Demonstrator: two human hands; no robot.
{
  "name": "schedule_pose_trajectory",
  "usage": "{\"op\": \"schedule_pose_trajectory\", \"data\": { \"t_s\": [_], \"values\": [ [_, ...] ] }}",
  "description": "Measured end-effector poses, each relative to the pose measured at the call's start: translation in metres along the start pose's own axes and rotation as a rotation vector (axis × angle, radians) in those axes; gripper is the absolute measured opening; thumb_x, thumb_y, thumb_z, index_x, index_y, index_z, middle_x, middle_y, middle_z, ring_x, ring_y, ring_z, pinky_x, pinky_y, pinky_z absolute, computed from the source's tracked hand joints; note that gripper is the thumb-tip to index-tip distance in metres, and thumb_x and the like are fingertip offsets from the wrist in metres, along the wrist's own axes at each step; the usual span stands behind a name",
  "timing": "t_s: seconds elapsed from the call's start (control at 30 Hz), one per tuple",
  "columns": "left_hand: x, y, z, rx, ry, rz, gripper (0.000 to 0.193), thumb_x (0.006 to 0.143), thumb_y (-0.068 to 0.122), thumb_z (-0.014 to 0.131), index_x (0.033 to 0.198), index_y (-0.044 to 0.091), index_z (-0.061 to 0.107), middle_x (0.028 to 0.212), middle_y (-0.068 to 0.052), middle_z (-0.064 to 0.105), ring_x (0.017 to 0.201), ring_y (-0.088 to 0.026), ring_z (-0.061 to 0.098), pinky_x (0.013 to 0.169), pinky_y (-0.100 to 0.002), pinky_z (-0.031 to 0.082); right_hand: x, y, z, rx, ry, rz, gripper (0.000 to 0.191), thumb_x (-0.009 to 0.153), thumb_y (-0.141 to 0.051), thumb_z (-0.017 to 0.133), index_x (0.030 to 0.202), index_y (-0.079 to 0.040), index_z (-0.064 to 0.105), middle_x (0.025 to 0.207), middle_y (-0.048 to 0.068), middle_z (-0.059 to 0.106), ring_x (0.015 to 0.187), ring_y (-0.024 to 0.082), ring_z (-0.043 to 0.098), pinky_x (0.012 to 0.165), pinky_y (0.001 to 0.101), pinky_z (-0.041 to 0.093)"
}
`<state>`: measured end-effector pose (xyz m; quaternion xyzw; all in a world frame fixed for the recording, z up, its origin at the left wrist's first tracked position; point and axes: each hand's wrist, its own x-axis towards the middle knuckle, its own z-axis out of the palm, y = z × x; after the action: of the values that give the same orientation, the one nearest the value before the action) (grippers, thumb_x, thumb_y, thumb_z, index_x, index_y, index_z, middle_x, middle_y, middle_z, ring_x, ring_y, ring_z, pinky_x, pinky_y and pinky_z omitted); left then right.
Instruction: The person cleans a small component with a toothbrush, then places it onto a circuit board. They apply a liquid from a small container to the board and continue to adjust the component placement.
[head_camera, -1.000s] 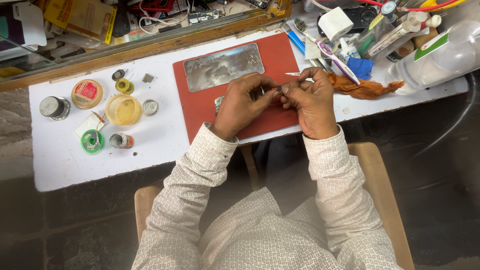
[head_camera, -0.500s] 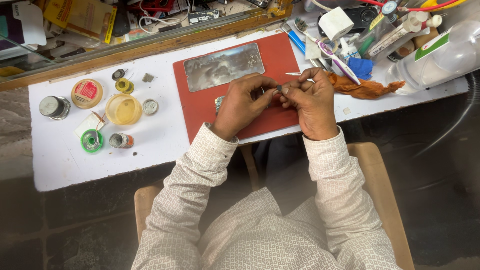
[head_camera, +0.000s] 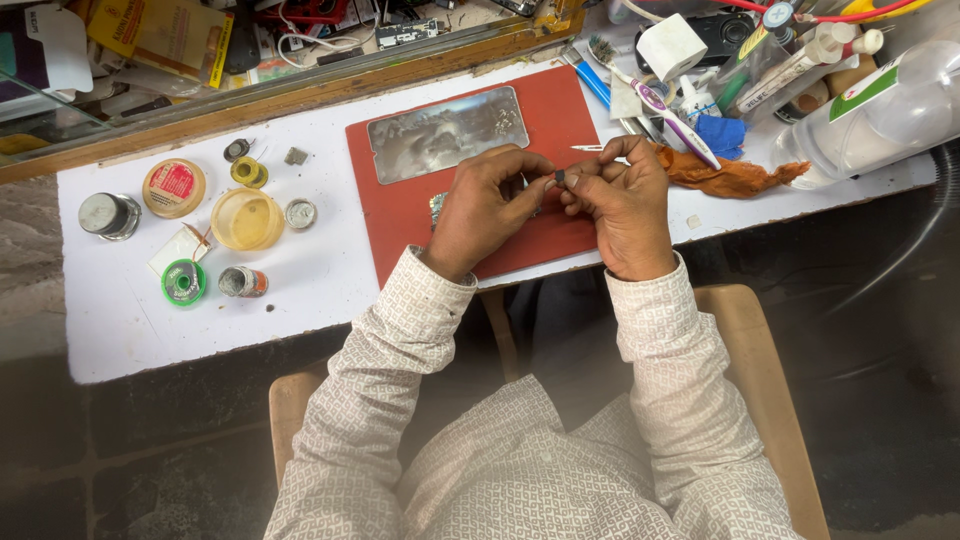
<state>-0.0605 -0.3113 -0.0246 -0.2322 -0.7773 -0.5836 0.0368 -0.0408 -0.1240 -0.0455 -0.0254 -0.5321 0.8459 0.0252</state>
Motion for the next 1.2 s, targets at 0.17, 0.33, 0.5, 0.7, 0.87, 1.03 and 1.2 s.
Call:
{"op": "schedule_pose_trajectory", "data": {
  "t_s": [0.17,0.33,0.5,0.7,0.87,1.03,1.2],
  "values": [
    [0.0002,-0.0002,0.0004,0.006,0.006,-0.002,0.012,0.091,0.009,0.075,0.100,0.001,0.076,0.085,-0.004,0.072,0.067,-0.009,0.062,0.061,-0.025,0.052,-0.0002,-0.0003,0.0014,0.002,0.009,-0.002,0.034,0.091,0.010,0.070,0.109,-0.006,0.046,0.086,0.014,0.072,0.072,0.017,0.070,0.062,0.0260,0.056],
    [-0.0001,0.0003,-0.0004,0.020,-0.002,0.010,0.012,0.091,0.009,0.074,0.101,0.001,0.076,0.086,-0.004,0.072,0.067,-0.010,0.062,0.061,-0.025,0.052,-0.0001,-0.0007,0.0018,0.002,0.002,-0.002,0.032,0.091,0.009,0.070,0.109,-0.005,0.047,0.088,0.015,0.073,0.072,0.017,0.070,0.062,0.0261,0.056],
    [0.0002,0.0003,-0.0002,0.021,-0.007,-0.002,0.013,0.092,0.009,0.074,0.101,0.002,0.076,0.085,-0.004,0.072,0.067,-0.010,0.062,0.061,-0.025,0.053,0.0003,0.0006,0.0022,-0.004,0.001,-0.014,0.032,0.091,0.010,0.070,0.108,-0.005,0.048,0.088,0.015,0.072,0.072,0.017,0.070,0.061,0.0261,0.057],
    [0.0004,-0.0006,0.0002,0.032,-0.010,-0.003,0.013,0.091,0.009,0.074,0.101,0.001,0.076,0.085,-0.004,0.071,0.066,-0.010,0.062,0.061,-0.026,0.052,-0.0001,0.0020,0.0022,-0.004,-0.018,-0.031,0.033,0.091,0.011,0.070,0.108,-0.005,0.047,0.088,0.014,0.072,0.072,0.017,0.070,0.063,0.0263,0.057],
    [0.0003,-0.0011,0.0003,0.035,-0.008,-0.007,0.013,0.091,0.009,0.074,0.101,0.001,0.076,0.085,-0.004,0.071,0.066,-0.010,0.062,0.060,-0.026,0.052,-0.0002,0.0027,0.0015,-0.002,-0.017,-0.033,0.033,0.091,0.011,0.070,0.108,-0.006,0.047,0.088,0.014,0.071,0.072,0.017,0.070,0.063,0.0262,0.057],
    [0.0000,-0.0021,0.0006,0.037,-0.006,0.004,0.013,0.090,0.009,0.074,0.101,0.001,0.076,0.086,-0.004,0.072,0.066,-0.010,0.062,0.061,-0.026,0.053,-0.0008,0.0030,0.0006,-0.021,-0.019,-0.038,0.032,0.092,0.011,0.070,0.107,-0.006,0.047,0.088,0.013,0.071,0.072,0.017,0.070,0.062,0.0258,0.057],
    [-0.0004,-0.0029,0.0007,0.027,-0.010,0.009,0.014,0.090,0.008,0.074,0.102,0.001,0.075,0.087,-0.004,0.071,0.067,-0.010,0.062,0.061,-0.026,0.053,-0.0007,0.0037,0.0002,-0.021,-0.017,-0.034,0.033,0.092,0.010,0.070,0.107,-0.006,0.047,0.088,0.012,0.071,0.072,0.016,0.070,0.062,0.0251,0.057]
  ]
}}
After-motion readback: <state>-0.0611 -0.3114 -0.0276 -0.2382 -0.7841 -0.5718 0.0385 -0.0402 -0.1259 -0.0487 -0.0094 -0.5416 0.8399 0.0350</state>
